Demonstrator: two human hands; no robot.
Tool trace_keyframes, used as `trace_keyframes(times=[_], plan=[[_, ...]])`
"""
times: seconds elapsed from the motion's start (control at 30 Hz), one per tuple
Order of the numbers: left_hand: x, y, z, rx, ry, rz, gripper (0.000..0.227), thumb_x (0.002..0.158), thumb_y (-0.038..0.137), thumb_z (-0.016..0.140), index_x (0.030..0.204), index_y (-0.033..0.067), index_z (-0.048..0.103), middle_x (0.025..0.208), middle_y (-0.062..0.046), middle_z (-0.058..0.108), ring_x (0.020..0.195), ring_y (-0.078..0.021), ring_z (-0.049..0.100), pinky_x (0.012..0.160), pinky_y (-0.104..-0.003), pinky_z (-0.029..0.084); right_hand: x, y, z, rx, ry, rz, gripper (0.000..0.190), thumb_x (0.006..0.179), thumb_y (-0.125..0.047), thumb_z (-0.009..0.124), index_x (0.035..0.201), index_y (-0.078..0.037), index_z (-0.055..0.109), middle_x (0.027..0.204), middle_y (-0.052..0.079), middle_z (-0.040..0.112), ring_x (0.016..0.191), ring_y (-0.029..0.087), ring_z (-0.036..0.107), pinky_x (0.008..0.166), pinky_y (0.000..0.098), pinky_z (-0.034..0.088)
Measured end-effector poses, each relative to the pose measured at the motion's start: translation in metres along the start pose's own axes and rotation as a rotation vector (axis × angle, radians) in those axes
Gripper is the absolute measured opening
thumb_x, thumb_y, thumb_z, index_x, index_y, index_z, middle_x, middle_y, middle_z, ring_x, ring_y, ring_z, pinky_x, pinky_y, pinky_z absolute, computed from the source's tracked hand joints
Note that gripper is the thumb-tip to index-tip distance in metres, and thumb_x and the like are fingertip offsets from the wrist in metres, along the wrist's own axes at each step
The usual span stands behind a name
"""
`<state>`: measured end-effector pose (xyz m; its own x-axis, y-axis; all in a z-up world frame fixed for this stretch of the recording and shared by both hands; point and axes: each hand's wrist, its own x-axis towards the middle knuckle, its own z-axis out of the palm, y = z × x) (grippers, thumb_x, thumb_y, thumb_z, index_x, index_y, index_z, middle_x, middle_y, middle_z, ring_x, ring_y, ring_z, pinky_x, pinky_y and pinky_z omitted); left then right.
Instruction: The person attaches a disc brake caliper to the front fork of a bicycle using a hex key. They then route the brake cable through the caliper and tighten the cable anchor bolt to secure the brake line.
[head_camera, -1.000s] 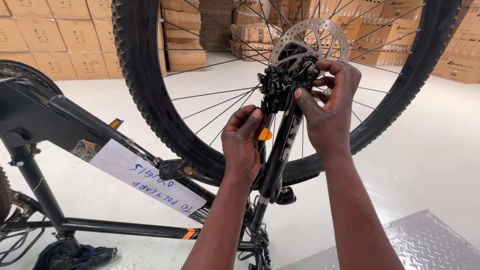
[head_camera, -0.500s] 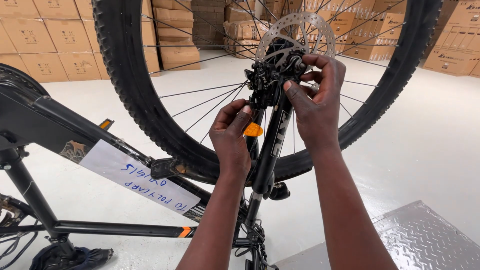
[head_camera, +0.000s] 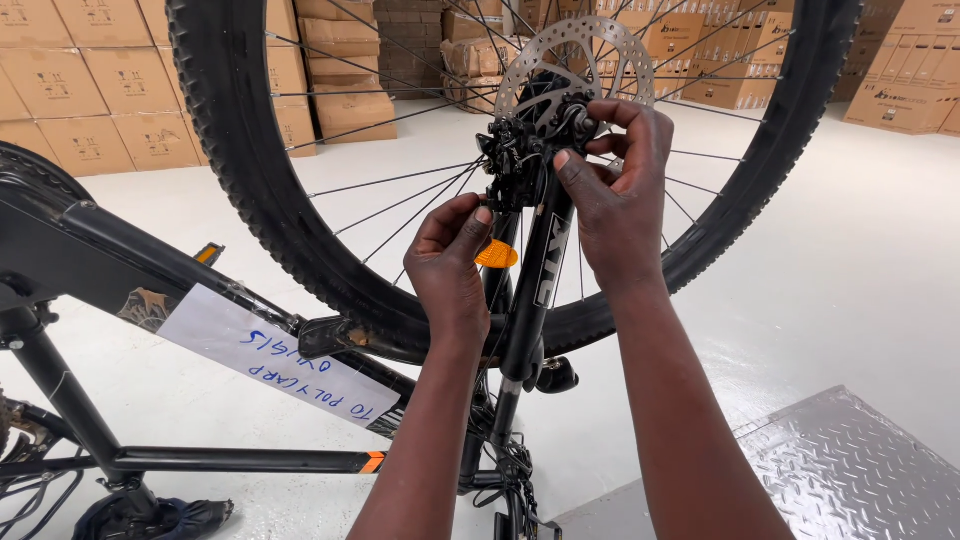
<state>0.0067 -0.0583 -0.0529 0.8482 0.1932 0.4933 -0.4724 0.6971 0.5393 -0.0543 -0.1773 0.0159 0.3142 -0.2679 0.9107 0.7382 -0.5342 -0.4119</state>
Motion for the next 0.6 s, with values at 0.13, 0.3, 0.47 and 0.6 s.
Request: trace_keyframes(times=[0.13, 0.3, 0.47, 0.6], plan=[[0.002, 0.0, 0.001, -0.101, 0.038, -0.049, 0.024, 0.078, 0.004, 0.084, 0.101, 0.0001, 0.077, 0.091, -0.009, 0.077, 0.082, -0.0173, 0.071, 0.079, -0.03, 0.062, 0.0, -0.019, 0.003, -0.027, 0.029, 0.048, 0.035, 0.089, -0.008, 0.068, 0.12, -0.015, 0.053, 0.124, 0.001, 0.042, 0.1, 0.012, 0.05, 0.084, 0.0248, 0.053], [0.002, 0.002, -0.001, -0.079, 0.032, -0.076, 0.024, 0.078, 0.006, 0.084, 0.101, 0.0026, 0.077, 0.092, -0.007, 0.076, 0.083, -0.0166, 0.069, 0.077, -0.029, 0.059, -0.001, -0.021, 0.002, -0.034, 0.021, 0.053, 0.035, 0.088, -0.011, 0.068, 0.119, -0.016, 0.052, 0.125, 0.001, 0.042, 0.101, 0.013, 0.05, 0.084, 0.0255, 0.052], [0.004, 0.004, -0.004, -0.084, 0.039, -0.14, 0.022, 0.077, -0.001, 0.083, 0.096, 0.0069, 0.076, 0.102, -0.009, 0.08, 0.091, -0.0162, 0.072, 0.076, -0.027, 0.056, 0.0, -0.022, 0.003, -0.049, 0.036, 0.061, 0.035, 0.087, -0.011, 0.068, 0.118, -0.017, 0.054, 0.123, 0.001, 0.043, 0.1, 0.013, 0.051, 0.081, 0.0254, 0.052], [0.002, 0.006, -0.006, -0.026, 0.063, -0.192, 0.023, 0.077, 0.001, 0.082, 0.094, 0.0126, 0.072, 0.104, -0.007, 0.08, 0.09, -0.0159, 0.072, 0.072, -0.028, 0.053, 0.001, -0.017, 0.003, -0.029, 0.038, 0.068, 0.036, 0.086, -0.009, 0.069, 0.118, -0.017, 0.055, 0.122, 0.002, 0.043, 0.098, 0.012, 0.05, 0.08, 0.024, 0.052]])
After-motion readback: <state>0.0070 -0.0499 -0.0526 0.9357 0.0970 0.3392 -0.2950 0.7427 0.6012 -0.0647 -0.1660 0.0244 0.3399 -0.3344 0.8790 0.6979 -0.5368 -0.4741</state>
